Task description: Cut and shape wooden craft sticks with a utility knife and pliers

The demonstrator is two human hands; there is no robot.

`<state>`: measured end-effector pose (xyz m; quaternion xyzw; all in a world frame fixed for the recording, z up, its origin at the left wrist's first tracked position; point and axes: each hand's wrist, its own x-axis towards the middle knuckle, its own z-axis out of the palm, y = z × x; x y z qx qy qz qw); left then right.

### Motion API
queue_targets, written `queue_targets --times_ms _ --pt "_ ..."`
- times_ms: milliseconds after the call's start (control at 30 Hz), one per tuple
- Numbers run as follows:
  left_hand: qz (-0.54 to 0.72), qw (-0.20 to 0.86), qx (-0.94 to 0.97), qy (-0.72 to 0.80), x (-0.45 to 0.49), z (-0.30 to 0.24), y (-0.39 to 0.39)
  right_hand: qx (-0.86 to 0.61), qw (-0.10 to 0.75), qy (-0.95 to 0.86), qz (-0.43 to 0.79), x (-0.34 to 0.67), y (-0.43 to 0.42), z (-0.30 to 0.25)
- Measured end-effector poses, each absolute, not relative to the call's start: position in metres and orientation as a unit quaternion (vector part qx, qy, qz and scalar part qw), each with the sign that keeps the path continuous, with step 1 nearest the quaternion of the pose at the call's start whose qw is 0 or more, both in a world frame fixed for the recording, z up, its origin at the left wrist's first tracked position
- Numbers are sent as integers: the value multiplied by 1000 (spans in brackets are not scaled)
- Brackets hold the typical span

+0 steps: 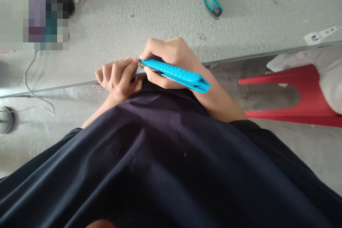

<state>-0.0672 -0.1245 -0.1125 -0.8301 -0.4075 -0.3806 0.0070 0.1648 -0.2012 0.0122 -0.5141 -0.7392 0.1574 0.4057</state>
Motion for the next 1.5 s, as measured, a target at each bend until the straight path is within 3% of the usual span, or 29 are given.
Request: queue_targets --times_ms 200,400,600,900,1067,1500 --pt "-393 26 -826 -404 -65 -108 -127 -520 411 -733 153 164 -202 13" --pt "-359 -38 -829 -427 -64 -101 -128 -501 416 -743 156 164 -200 14" --pt "-367 -4 -830 -419 -65 -105 -127 -469 441 -752 141 166 -198 12" --pt "-389 42 -824 -411 -66 -106 -127 -489 405 -756 160 168 -196 11" --pt "-372 -2 -828 -421 -66 -103 -128 -476 432 -745 179 168 -198 14" --pt "-358 4 -835 -419 -67 -106 -128 -416 473 -760 160 166 -193 9"
